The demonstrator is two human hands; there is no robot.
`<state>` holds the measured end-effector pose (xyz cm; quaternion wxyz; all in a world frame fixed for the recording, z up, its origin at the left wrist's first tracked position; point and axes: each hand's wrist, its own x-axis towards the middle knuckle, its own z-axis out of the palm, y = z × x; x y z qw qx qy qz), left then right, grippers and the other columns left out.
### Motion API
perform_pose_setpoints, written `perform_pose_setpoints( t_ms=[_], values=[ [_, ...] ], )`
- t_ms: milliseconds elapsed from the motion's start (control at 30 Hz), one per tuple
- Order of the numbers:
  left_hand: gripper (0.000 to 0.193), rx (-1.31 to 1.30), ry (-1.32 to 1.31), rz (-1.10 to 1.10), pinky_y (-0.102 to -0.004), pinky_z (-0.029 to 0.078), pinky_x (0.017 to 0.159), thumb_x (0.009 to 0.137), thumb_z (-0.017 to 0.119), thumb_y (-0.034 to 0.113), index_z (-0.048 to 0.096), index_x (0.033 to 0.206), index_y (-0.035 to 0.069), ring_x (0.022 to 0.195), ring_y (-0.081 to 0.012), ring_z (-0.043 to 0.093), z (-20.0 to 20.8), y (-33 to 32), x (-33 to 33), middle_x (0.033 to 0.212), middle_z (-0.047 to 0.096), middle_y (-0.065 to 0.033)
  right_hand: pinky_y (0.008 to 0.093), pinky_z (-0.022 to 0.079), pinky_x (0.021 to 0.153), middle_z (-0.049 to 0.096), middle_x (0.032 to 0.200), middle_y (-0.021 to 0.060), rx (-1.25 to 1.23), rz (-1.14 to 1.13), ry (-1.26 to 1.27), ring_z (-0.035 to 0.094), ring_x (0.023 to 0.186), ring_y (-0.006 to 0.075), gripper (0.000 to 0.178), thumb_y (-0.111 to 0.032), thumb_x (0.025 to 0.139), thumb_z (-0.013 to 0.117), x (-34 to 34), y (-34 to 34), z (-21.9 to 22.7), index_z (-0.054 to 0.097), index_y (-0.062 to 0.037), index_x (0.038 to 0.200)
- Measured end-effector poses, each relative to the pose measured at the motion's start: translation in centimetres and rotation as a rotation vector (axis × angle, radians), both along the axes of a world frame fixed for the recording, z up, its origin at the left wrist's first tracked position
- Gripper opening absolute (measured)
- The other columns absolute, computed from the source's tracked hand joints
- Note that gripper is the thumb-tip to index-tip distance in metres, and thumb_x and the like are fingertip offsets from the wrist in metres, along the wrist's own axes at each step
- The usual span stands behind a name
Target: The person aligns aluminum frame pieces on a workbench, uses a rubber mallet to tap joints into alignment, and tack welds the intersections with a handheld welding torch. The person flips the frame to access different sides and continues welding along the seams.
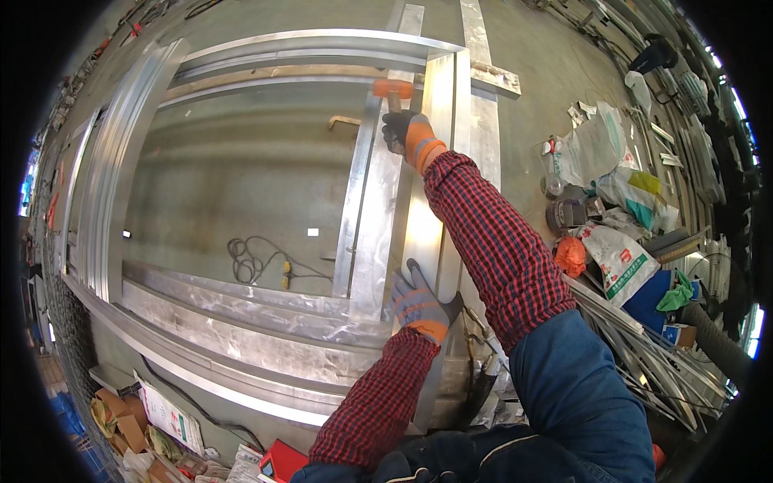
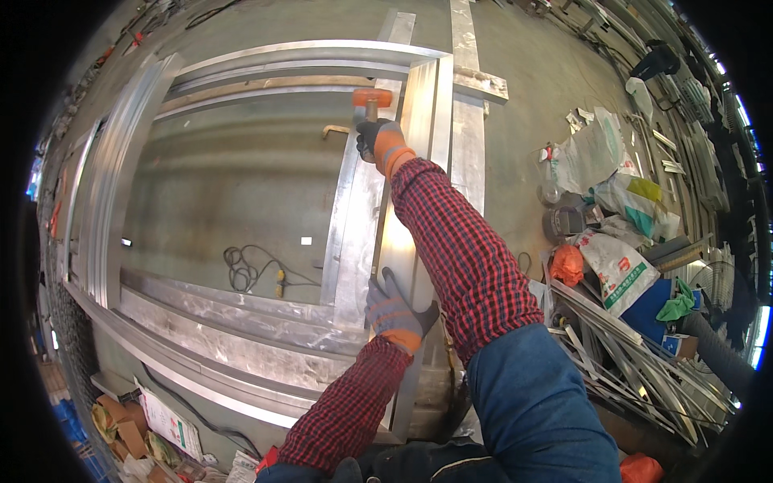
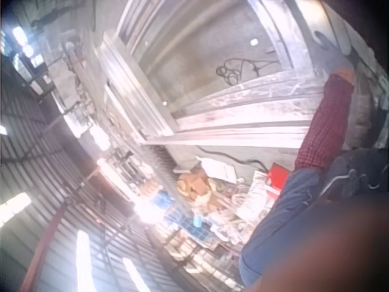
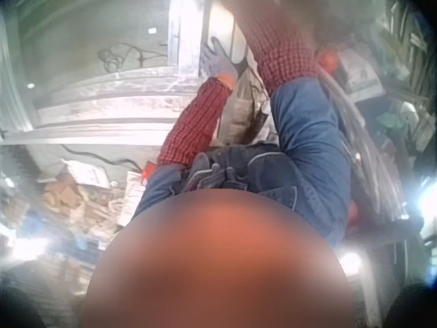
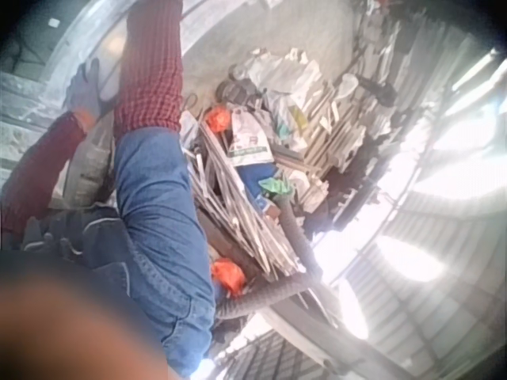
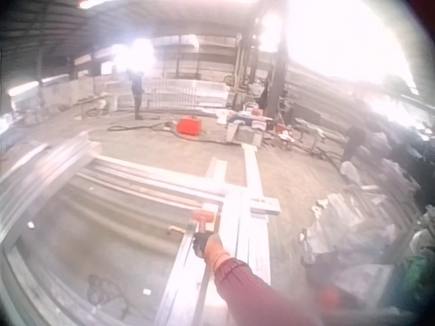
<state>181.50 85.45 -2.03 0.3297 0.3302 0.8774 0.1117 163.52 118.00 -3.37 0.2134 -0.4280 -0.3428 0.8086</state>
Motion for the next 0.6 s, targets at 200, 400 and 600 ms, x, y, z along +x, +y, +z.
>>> perform_pose_setpoints(
  t_ms=[200,400,600],
  values=[
    [0.13,0.013,-0.008,0.006,-0.0576,0.035,0.132,0.087,0.082,0.069,0.017,0.181,0.005,0.159,-0.0519,0.036,0.6,0.0,0.0,0.177,0.026,-0.0354,0.0335,0.042,0.045,0.063,0.079,0.0078,0.13,-0.082,-0.006,0.058,0.058,0.0187,0.01,-0.011,0.107,0.07,2.8,-0.9,2.7,0.062,-0.0043,0.106],
    [0.132,0.018,-0.009,-0.022,-0.0569,0.038,0.13,0.083,0.086,0.065,0.019,0.18,0.006,0.156,-0.0522,0.042,1.7,0.3,-0.6,0.175,0.03,-0.0351,0.0377,0.051,0.051,0.066,0.078,0.0093,0.113,-0.011,-0.02,0.067,0.062,0.0227,0.015,-0.012,0.106,0.072,4.8,-1.5,3.8,0.065,0.0008,0.108],
    [0.135,-0.031,-0.037,-0.005,-0.0571,0.039,0.129,0.081,0.088,0.064,0.018,0.18,0.005,0.155,-0.0541,0.044,2.0,0.7,-0.8,0.176,0.029,-0.0372,0.0365,0.055,0.063,0.075,0.094,0.011,0.775,-0.288,-0.379,0.067,0.076,0.0168,0.055,-0.03,0.099,0.082,16.5,-1.7,-0.3,0.066,-0.0044,0.145]
  ],
)
